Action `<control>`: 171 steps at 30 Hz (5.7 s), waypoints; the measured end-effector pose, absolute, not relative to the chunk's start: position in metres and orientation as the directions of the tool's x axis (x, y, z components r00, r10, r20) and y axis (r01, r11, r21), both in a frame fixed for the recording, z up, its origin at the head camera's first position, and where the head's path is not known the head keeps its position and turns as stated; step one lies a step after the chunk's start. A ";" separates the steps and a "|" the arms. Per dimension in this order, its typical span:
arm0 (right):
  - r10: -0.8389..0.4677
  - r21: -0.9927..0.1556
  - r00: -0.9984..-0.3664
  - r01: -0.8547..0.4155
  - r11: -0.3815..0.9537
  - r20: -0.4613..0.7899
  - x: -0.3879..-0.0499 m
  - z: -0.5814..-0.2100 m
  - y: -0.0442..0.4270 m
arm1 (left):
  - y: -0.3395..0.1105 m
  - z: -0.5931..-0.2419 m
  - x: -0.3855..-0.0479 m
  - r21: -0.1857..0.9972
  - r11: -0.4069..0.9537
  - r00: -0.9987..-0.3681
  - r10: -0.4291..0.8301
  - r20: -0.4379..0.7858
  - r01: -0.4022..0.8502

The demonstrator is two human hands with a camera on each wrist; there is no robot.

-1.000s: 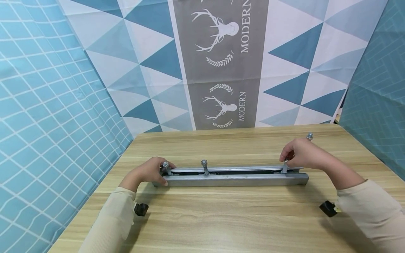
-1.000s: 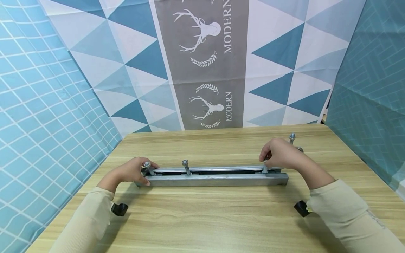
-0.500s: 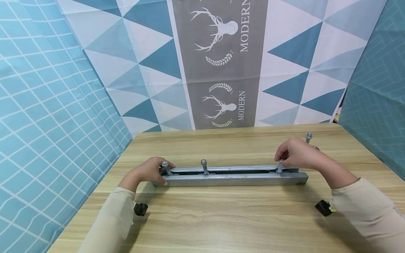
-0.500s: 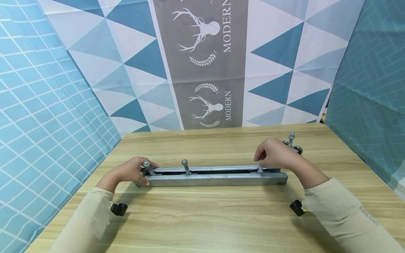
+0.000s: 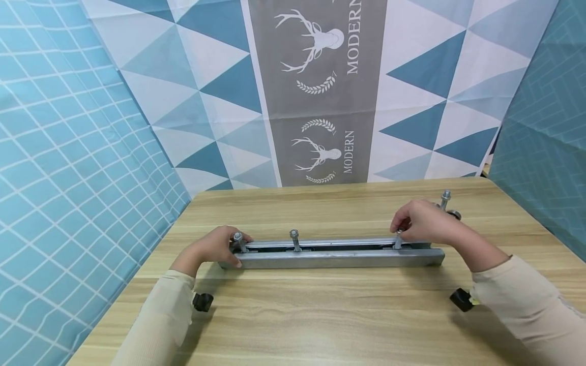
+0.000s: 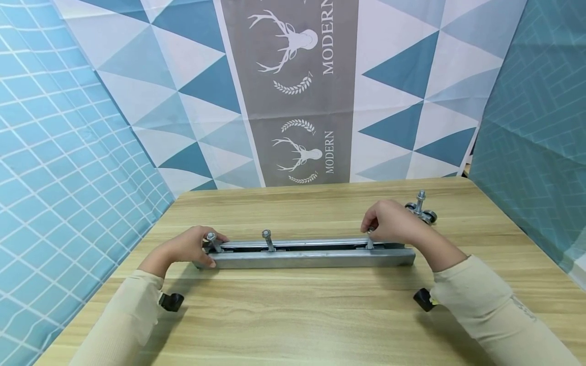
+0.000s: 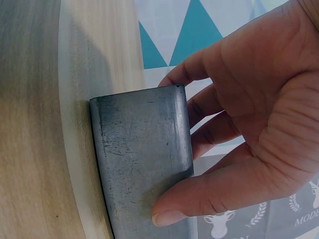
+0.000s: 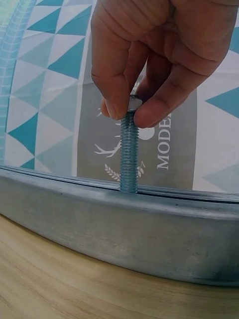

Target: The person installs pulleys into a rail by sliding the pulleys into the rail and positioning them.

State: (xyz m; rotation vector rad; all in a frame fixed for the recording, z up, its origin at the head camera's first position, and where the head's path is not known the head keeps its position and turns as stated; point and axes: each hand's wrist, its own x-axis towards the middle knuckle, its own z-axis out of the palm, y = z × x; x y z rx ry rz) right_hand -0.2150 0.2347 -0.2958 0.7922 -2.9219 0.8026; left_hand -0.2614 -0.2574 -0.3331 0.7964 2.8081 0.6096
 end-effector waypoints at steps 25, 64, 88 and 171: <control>-0.520 -0.463 -0.833 -0.542 0.702 0.187 -0.218 -0.297 0.214 | -0.256 -0.331 -0.259 0.430 0.779 -0.851 0.523 -0.043 0.457; -0.552 -0.451 -0.813 -0.570 0.687 0.186 -0.225 -0.298 0.176 | -0.256 -0.332 -0.258 0.419 0.789 -0.858 0.512 -0.046 0.448; -0.555 -0.450 -0.807 -0.579 0.680 0.200 -0.228 -0.300 0.158 | -0.257 -0.332 -0.260 0.428 0.774 -0.846 0.531 -0.036 0.467; -0.392 -0.282 -0.863 -0.481 0.830 0.318 -0.226 -0.279 0.253 | -0.257 -0.332 -0.260 0.425 0.775 -0.845 0.533 -0.042 0.467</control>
